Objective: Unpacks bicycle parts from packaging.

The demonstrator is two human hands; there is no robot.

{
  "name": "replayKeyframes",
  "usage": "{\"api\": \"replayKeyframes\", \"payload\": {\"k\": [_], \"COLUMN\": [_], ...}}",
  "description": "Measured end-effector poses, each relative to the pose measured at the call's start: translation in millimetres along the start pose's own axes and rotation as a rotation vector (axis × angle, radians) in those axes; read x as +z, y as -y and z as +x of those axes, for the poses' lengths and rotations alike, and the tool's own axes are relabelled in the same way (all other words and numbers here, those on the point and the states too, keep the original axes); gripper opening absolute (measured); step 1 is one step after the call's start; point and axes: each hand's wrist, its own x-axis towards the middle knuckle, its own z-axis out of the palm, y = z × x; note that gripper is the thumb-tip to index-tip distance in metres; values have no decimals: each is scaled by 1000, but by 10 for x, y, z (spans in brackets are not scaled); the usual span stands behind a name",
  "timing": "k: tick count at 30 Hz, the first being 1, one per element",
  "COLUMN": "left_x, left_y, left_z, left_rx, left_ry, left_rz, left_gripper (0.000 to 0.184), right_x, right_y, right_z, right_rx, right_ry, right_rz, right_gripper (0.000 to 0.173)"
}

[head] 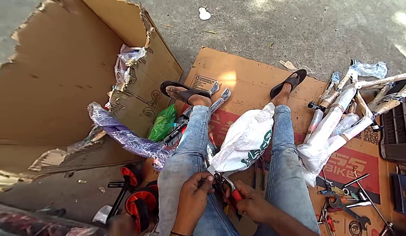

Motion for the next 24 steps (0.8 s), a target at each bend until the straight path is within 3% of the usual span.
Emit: {"api": "replayKeyframes", "payload": {"k": [3,7,8,10,11,15,20,24], "left_x": [13,9,11,14,11,9,63,57], "left_y": [-6,57,85,115,118,93,43,46], "left_z": [-5,-21,-30,-43,-41,-34,-38,-25], "left_rx": [-4,69,105,157,165,114,40,41], "left_ry": [-26,-42,-41,-47,-55,-85,-129,-124], "left_rz": [0,36,65,94,95,54,-13,-22], "left_gripper": [11,11,12,13,13,12,11,10], "right_x": [37,27,1,-46,-59,-62,16,50], "right_y": [50,106,112,100,97,48,49,-7], "right_z": [9,91,120,195,233,332,318,325], "right_rx": [-4,67,80,75,82,85,87,95], "right_ry": [-60,-35,-8,36,53,38,-148,-166], "right_rz": [-130,-155,-155,-162,-165,-180,-539,-569], "right_gripper": [45,80,74,43,38,44,55,59]}}
